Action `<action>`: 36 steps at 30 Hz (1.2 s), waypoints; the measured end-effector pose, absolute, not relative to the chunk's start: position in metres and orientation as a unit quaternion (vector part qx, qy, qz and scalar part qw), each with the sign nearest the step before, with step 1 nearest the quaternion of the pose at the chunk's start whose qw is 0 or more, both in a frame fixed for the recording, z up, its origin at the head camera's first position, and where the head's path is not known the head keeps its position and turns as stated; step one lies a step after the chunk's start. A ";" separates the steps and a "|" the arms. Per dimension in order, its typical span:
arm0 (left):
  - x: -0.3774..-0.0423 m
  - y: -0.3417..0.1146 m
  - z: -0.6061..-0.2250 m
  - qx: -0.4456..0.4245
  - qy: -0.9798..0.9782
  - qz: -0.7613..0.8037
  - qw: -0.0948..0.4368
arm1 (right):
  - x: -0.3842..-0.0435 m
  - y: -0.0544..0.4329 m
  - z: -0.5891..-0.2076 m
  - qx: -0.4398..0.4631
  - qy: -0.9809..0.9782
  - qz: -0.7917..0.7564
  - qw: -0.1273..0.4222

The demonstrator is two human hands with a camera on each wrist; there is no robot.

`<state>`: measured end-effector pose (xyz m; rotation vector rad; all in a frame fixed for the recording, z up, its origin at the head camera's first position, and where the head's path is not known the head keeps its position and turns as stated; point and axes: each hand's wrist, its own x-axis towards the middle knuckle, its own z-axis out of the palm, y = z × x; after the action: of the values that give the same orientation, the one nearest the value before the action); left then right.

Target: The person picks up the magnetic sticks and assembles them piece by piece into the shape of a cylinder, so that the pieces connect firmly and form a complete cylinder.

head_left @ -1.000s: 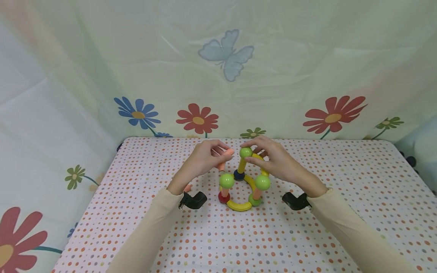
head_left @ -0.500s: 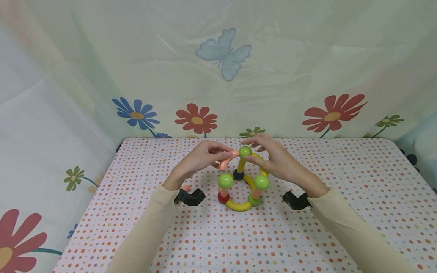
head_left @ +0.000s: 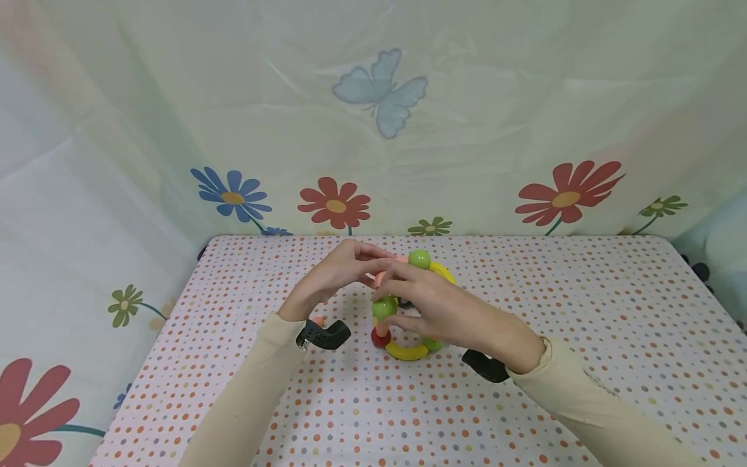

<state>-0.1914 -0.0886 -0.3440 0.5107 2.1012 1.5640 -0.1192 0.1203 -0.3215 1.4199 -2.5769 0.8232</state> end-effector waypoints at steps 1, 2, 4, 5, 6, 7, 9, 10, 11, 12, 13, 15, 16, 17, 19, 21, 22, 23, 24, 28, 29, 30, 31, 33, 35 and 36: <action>-0.191 -0.088 -0.344 0.187 0.765 0.570 0.234 | -0.120 0.121 -0.323 0.463 -0.842 0.272 0.043; -0.191 -0.088 -0.344 0.184 0.765 0.570 0.235 | -0.121 0.121 -0.324 0.461 -0.842 0.276 0.043; -0.191 -0.088 -0.344 0.174 0.765 0.573 0.235 | -0.123 0.121 -0.325 0.460 -0.840 0.284 0.044; -0.191 -0.089 -0.344 0.171 0.766 0.573 0.235 | -0.124 0.120 -0.325 0.459 -0.840 0.285 0.045; -0.191 -0.089 -0.344 0.168 0.766 0.574 0.235 | -0.125 0.120 -0.324 0.457 -0.840 0.287 0.045; -0.192 -0.089 -0.344 0.168 0.767 0.573 0.235 | -0.126 0.119 -0.324 0.456 -0.841 0.288 0.046; -0.192 -0.090 -0.344 0.166 0.770 0.571 0.232 | -0.127 0.116 -0.323 0.452 -0.843 0.290 0.046; -0.193 -0.090 -0.344 0.166 0.772 0.569 0.230 | -0.128 0.115 -0.323 0.449 -0.844 0.290 0.044; -0.193 -0.091 -0.344 0.166 0.773 0.568 0.229 | -0.128 0.115 -0.324 0.446 -0.845 0.290 0.042; -0.193 -0.091 -0.344 0.166 0.774 0.567 0.228 | -0.128 0.114 -0.323 0.444 -0.847 0.291 0.040; -0.193 -0.091 -0.345 0.166 0.774 0.567 0.227 | -0.128 0.114 -0.323 0.443 -0.847 0.291 0.038; -0.193 -0.091 -0.346 0.167 0.774 0.568 0.226 | -0.128 0.114 -0.322 0.440 -0.849 0.292 0.032; -0.193 -0.091 -0.346 0.167 0.773 0.569 0.225 | -0.128 0.115 -0.322 0.437 -0.850 0.294 0.031; -0.192 -0.092 -0.347 0.167 0.773 0.571 0.223 | -0.127 0.117 -0.320 0.429 -0.852 0.298 0.030; -0.189 -0.094 -0.351 0.167 0.776 0.568 0.216 | -0.125 0.123 -0.316 0.411 -0.856 0.312 0.040; -0.185 -0.097 -0.356 0.166 0.781 0.564 0.212 | -0.123 0.133 -0.311 0.381 -0.861 0.330 0.068; -0.183 -0.099 -0.360 0.168 0.787 0.556 0.210 | -0.122 0.139 -0.309 0.362 -0.864 0.338 0.086; -0.180 -0.101 -0.364 0.174 0.793 0.545 0.210 | -0.120 0.146 -0.307 0.343 -0.869 0.343 0.103; -0.177 -0.104 -0.367 0.183 0.801 0.530 0.211 | -0.119 0.152 -0.306 0.322 -0.873 0.346 0.117; -0.165 -0.113 -0.383 0.240 0.815 0.471 0.235 | -0.113 0.170 -0.312 0.244 -0.905 0.335 0.097; -0.162 -0.114 -0.386 0.253 0.818 0.459 0.239 | -0.111 0.173 -0.315 0.230 -0.913 0.330 0.077; -0.159 -0.113 -0.389 0.265 0.818 0.450 0.242 | -0.110 0.174 -0.319 0.218 -0.918 0.325 0.055; -0.156 -0.112 -0.393 0.277 0.818 0.443 0.241 | -0.110 0.175 -0.323 0.212 -0.922 0.323 0.035; -0.151 -0.109 -0.398 0.288 0.822 0.434 0.231 | -0.108 0.174 -0.331 0.203 -0.924 0.323 0.004; -0.147 -0.104 -0.403 0.295 0.827 0.429 0.213 | -0.108 0.172 -0.337 0.204 -0.921 0.332 -0.015; -0.146 -0.102 -0.405 0.301 0.825 0.431 0.207 | -0.108 0.171 -0.340 0.207 -0.919 0.334 -0.018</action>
<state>-0.1457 -0.1020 -0.4051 0.8376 2.2988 1.2012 -0.1078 0.1711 -0.3401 0.6586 -2.9222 1.0632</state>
